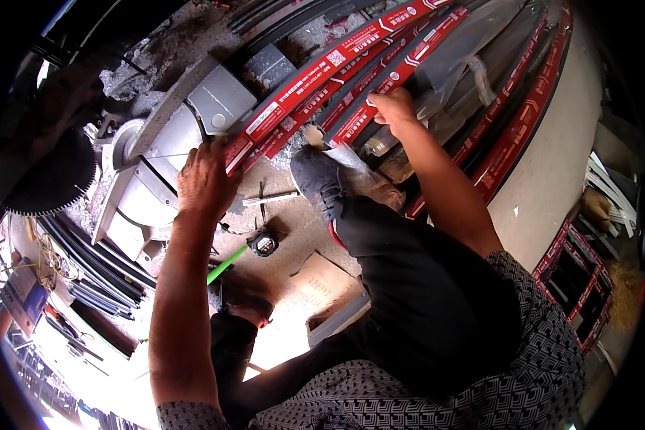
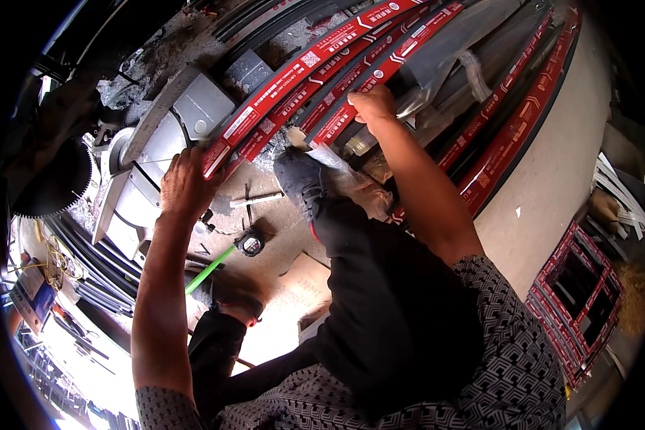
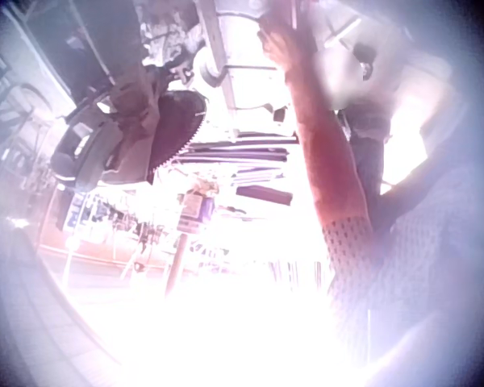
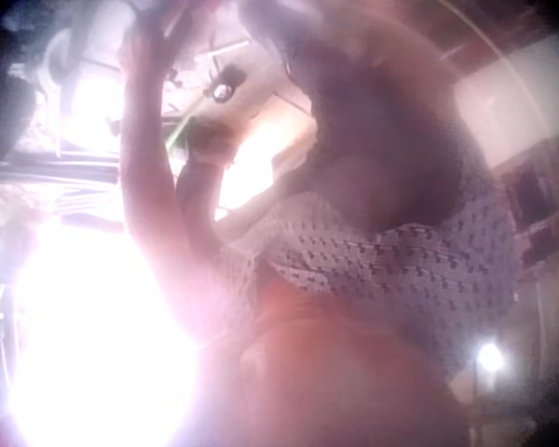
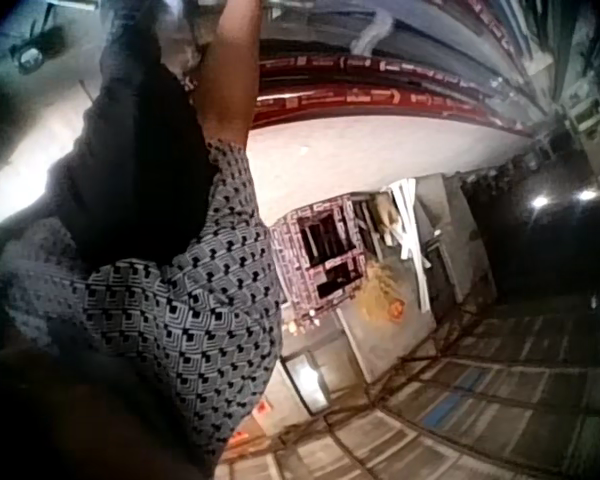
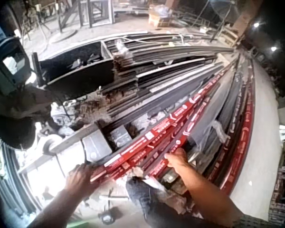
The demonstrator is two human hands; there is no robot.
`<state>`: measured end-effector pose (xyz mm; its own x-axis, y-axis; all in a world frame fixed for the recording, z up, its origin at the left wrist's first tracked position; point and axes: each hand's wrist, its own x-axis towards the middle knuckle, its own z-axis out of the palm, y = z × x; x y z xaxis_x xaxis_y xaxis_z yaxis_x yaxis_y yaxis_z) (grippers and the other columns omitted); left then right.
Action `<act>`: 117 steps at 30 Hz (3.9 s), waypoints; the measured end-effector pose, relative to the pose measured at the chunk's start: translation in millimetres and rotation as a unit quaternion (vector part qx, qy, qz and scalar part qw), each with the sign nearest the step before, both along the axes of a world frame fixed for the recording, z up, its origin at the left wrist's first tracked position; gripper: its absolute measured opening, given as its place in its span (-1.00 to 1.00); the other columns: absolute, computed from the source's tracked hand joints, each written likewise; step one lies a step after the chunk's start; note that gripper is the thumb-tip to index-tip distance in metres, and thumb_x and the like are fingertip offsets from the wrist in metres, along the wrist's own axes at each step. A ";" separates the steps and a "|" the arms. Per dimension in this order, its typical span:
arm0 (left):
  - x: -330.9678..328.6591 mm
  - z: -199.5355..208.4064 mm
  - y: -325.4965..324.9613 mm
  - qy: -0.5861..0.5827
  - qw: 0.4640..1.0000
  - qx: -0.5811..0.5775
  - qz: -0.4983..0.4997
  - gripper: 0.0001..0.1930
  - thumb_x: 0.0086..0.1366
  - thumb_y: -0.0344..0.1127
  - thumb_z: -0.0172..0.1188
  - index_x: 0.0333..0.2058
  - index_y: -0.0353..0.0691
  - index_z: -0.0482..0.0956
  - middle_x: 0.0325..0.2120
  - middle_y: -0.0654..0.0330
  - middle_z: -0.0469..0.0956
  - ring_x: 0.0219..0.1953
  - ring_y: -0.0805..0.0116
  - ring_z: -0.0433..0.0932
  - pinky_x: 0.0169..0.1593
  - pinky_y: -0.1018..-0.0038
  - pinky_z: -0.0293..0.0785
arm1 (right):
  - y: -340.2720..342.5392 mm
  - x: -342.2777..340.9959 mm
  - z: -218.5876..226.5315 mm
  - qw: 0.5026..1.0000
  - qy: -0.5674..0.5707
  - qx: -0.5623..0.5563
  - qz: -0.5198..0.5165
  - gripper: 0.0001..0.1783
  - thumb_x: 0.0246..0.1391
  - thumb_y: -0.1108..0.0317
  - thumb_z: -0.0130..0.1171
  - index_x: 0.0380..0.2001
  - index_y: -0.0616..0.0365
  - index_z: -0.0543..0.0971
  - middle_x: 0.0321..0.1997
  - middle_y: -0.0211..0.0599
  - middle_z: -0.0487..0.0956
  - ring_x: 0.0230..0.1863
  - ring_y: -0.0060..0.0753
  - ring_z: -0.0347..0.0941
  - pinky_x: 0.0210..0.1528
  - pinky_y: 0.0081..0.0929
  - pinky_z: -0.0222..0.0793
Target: The person measures and cuts aluminum profiles using a miter saw. They use a tape measure to mark specific lengths on the profiles, align them on the saw, and cut them. The person also inspects the cut ends of the profiles to ensure accuracy.
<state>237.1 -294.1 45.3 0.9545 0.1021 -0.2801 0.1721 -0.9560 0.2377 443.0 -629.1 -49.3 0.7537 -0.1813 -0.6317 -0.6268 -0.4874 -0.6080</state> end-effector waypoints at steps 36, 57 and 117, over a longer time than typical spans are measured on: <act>-16.2 11.2 -34.9 -0.121 0.991 -0.021 0.061 -0.55 0.31 -0.04 0.31 -0.01 -0.28 0.56 -0.13 -0.04 0.55 -0.04 -0.04 0.56 0.07 0.10 0.50 | 30.0 -62.9 49.1 0.870 0.050 0.489 -0.031 -0.75 0.26 0.31 0.31 -0.01 0.02 0.61 -0.03 -0.43 0.68 -0.03 -0.50 0.62 -0.01 -0.37 0.59; -2.8 32.1 -104.6 0.142 0.976 -0.163 0.016 -0.68 0.42 -0.14 0.19 -0.15 -0.34 0.48 -0.24 -0.17 0.65 -0.13 -0.14 0.71 -0.02 0.06 0.63 | 44.3 -76.0 47.6 0.830 0.097 0.514 -0.196 -0.76 0.25 0.29 0.24 -0.05 0.09 0.56 -0.11 -0.33 0.64 -0.04 -0.37 0.60 0.07 -0.29 0.54; -231.4 250.6 71.4 0.077 0.991 -0.093 0.053 -0.53 0.40 -0.05 0.23 0.09 -0.30 0.52 -0.12 -0.14 0.64 0.00 -0.12 0.63 0.11 0.08 0.54 | 293.6 -21.7 345.8 0.703 -0.505 0.410 0.289 -0.82 0.20 0.26 0.22 -0.41 0.11 0.58 -0.55 -0.31 0.58 -0.51 -0.39 0.50 -0.42 -0.41 0.41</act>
